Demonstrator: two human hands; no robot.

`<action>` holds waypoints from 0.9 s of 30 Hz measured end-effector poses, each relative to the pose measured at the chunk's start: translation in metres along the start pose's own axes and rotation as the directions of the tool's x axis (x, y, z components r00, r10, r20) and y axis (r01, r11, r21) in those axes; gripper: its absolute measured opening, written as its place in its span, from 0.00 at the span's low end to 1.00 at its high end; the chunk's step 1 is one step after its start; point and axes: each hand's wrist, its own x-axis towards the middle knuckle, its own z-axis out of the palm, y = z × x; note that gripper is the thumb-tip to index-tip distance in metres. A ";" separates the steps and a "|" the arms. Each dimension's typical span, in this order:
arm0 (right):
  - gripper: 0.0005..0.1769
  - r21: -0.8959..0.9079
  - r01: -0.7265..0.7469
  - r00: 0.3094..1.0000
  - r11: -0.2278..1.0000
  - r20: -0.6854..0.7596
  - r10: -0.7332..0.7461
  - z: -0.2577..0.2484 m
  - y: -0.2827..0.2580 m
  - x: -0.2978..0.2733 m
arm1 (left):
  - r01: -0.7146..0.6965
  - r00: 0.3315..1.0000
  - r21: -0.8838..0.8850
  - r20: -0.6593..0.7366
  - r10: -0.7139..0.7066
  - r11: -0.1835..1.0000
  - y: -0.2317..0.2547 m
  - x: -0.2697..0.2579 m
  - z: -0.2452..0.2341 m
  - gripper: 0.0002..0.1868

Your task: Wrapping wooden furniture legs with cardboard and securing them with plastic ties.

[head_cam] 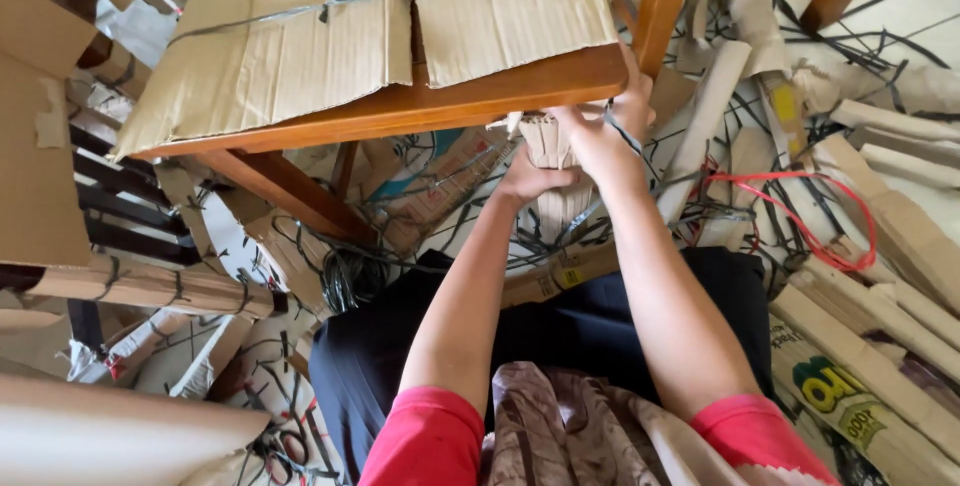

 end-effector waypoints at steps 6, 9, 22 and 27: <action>0.61 -0.046 -0.042 0.961 0.998 0.273 0.053 -0.034 -0.026 0.006 | -0.007 1.000 -0.030 0.015 0.008 1.000 0.012 -0.013 0.005 0.40; 0.49 -0.027 0.244 0.966 0.969 0.095 -0.241 -0.033 0.003 -0.019 | 0.006 1.000 0.018 0.015 -0.006 1.000 0.022 -0.013 0.004 0.39; 0.21 -0.394 0.265 0.953 0.880 0.249 -0.175 -0.029 0.056 0.007 | -0.093 0.996 -0.073 0.006 0.094 0.993 -0.012 -0.004 0.008 0.43; 0.42 0.614 -0.300 0.872 0.730 0.486 -0.050 -0.040 0.025 0.009 | -0.065 0.998 -0.054 -0.015 0.064 0.996 -0.011 -0.007 0.005 0.49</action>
